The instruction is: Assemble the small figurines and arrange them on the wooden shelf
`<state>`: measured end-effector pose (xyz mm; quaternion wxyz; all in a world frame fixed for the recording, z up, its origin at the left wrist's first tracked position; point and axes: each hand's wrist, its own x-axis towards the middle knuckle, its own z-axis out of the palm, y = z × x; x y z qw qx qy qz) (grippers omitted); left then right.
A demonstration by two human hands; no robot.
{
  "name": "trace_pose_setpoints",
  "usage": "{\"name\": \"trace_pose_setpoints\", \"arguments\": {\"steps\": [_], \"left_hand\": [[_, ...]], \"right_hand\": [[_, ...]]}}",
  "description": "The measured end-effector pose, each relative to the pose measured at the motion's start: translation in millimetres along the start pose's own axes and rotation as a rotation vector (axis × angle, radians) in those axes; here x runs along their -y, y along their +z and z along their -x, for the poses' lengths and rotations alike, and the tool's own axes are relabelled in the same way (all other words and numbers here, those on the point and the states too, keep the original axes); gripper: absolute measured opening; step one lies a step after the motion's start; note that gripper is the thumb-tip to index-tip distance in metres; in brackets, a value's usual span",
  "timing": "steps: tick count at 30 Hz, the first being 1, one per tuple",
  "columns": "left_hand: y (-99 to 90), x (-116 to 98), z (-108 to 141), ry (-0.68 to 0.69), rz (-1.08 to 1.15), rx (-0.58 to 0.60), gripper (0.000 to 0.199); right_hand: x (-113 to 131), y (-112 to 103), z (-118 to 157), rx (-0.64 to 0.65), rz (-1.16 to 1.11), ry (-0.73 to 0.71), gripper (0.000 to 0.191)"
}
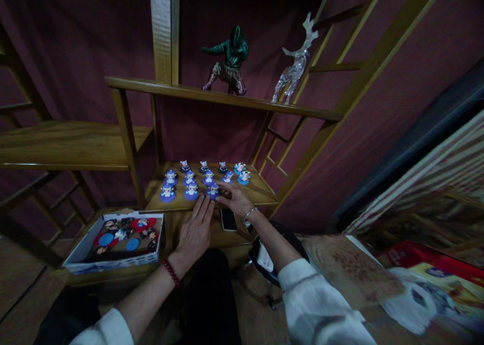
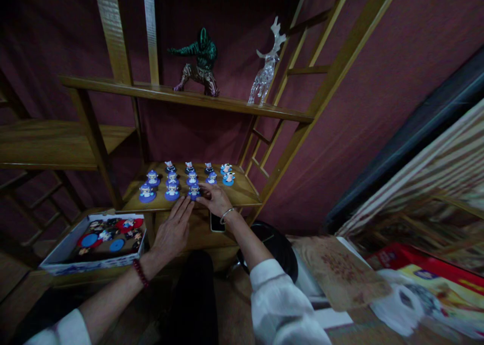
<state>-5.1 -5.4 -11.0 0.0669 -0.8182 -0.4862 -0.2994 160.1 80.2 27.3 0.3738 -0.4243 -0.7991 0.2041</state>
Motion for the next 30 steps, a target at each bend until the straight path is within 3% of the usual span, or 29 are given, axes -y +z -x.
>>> {"name": "trace_pose_setpoints", "arguments": {"steps": [16, 30], "left_hand": [[-0.7, 0, 1, 0.021, 0.026, -0.012, 0.062], [-9.1, 7, 13, 0.008, -0.040, -0.041, 0.056]], "right_hand": [[1, 0, 4, -0.028, 0.087, -0.056, 0.045], [9, -1, 7, -0.068, 0.088, -0.022, 0.045]]}}
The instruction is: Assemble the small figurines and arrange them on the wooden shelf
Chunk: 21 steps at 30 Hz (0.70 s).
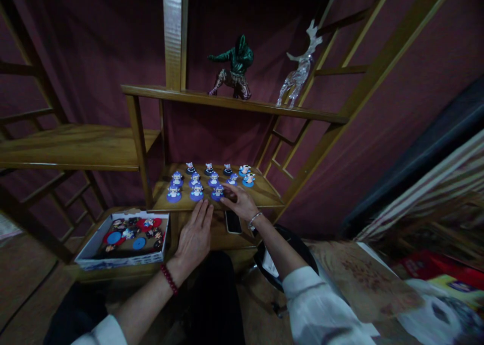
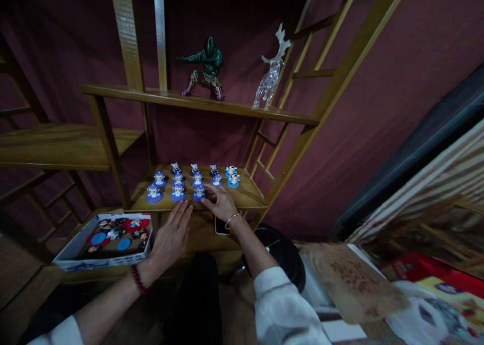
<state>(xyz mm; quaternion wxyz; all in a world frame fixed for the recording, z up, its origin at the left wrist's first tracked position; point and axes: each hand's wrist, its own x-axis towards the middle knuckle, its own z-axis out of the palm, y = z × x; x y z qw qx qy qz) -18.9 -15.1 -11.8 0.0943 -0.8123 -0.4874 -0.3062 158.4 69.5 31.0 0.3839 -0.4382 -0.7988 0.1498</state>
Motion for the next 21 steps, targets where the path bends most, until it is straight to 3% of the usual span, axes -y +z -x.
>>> {"name": "trace_pose_setpoints", "arguments": {"steps": [9, 21], "left_hand": [[-9.6, 4, 7, 0.009, -0.022, -0.015, 0.054], [-12.3, 9, 14, -0.016, 0.012, -0.062, 0.050]], "right_hand": [[-4, 6, 7, -0.215, -0.125, 0.101, 0.031], [13, 5, 22, -0.311, -0.120, 0.165, 0.026]]}}
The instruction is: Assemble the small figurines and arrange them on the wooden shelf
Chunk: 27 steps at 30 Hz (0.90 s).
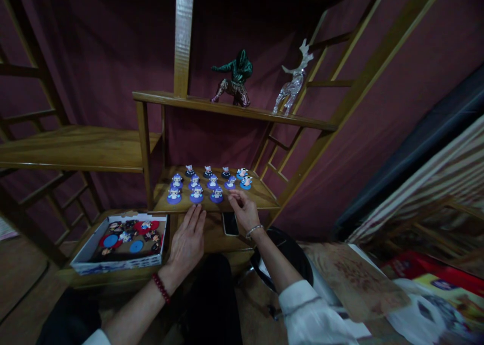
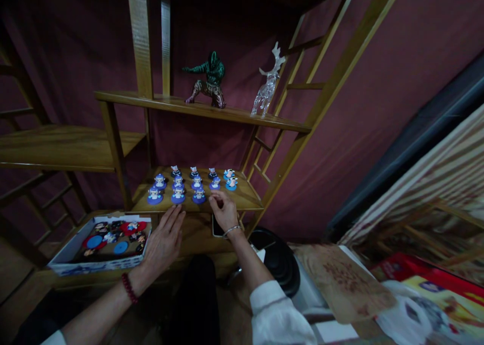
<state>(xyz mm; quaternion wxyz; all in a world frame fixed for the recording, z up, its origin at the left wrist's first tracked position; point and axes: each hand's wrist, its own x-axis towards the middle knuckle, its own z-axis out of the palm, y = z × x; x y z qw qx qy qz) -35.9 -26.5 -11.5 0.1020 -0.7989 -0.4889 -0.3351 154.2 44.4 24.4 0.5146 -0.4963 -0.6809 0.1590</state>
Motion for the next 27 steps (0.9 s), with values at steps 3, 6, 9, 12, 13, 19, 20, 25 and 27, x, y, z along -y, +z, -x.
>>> {"name": "trace_pose_setpoints", "arguments": {"steps": [3, 6, 9, 12, 13, 19, 20, 25, 27], "left_hand": [[-1.7, 0, 1, 0.006, 0.018, -0.016, 0.048], [-2.6, -2, 3, 0.011, 0.032, -0.015, 0.046], [-2.3, -3, 9, 0.039, 0.059, 0.005, 0.044], [-1.2, 0, 19, 0.089, 0.080, 0.047, 0.042], [-0.6, 2, 22, 0.103, 0.083, 0.067, 0.041], [2.8, 19, 41, 0.126, 0.090, 0.181, 0.042], [2.5, 21, 44, 0.119, 0.092, 0.201, 0.043], [-3.8, 38, 53, 0.007, 0.109, 0.348, 0.039], [-6.4, 49, 57, -0.039, 0.109, 0.405, 0.037]], "right_hand": [[2, 1, 7, -0.025, -0.002, 0.004, 0.025], [6, 3, 16, -0.050, -0.009, 0.003, 0.024], [14, 5, 27, -0.047, 0.003, -0.013, 0.022], [26, 12, 40, -0.039, 0.029, -0.064, 0.018], [29, 16, 45, -0.037, 0.035, -0.079, 0.017], [40, 55, 77, 0.035, 0.018, -0.092, 0.016], [40, 63, 81, 0.057, 0.016, -0.081, 0.016], [43, 102, 98, 0.191, 0.021, -0.028, 0.018], [43, 118, 102, 0.238, 0.037, -0.002, 0.019]]}}
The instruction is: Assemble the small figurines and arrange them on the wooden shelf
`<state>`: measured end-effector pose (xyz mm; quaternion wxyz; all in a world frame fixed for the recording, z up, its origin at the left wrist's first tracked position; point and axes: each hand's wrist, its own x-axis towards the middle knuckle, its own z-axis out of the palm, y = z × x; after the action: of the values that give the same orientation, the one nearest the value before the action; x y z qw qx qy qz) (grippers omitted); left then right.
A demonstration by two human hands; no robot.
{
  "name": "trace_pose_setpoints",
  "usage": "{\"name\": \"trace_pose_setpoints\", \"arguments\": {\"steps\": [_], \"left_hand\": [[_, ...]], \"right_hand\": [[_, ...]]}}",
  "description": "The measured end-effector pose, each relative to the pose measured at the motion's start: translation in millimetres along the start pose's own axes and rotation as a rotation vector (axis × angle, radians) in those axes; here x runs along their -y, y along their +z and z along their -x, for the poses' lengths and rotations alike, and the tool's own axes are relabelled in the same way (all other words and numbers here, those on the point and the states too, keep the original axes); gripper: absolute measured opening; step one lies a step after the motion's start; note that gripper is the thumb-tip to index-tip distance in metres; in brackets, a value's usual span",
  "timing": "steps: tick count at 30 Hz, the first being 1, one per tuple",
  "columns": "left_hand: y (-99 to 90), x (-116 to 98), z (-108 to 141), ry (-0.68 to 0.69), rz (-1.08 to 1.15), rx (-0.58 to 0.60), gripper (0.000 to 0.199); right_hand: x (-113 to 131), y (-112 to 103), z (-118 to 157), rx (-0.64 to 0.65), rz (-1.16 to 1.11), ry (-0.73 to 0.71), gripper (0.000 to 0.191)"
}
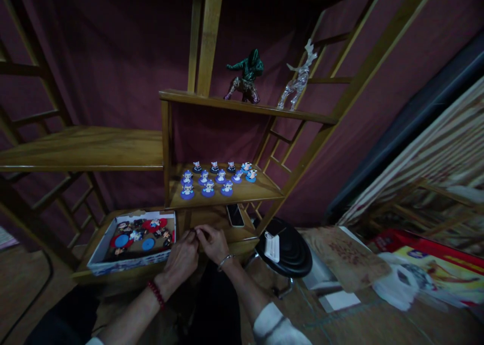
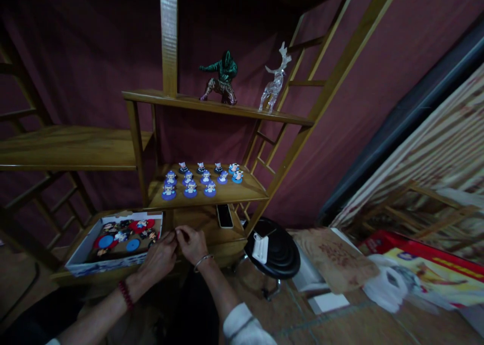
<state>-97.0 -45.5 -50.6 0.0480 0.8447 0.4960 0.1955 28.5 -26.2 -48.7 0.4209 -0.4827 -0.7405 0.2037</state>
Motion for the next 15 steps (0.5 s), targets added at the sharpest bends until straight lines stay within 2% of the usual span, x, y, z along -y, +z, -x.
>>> {"name": "trace_pose_setpoints", "arguments": {"steps": [8, 15], "left_hand": [[5.5, 47, 20, -0.129, -0.028, 0.155, 0.043], [6.9, 81, 41, -0.135, -0.051, 0.165, 0.041]], "right_hand": [[4, 60, -4, 0.156, 0.105, 0.100, 0.022], [10, 99, -7, 0.155, 0.129, 0.130, 0.022]]}}
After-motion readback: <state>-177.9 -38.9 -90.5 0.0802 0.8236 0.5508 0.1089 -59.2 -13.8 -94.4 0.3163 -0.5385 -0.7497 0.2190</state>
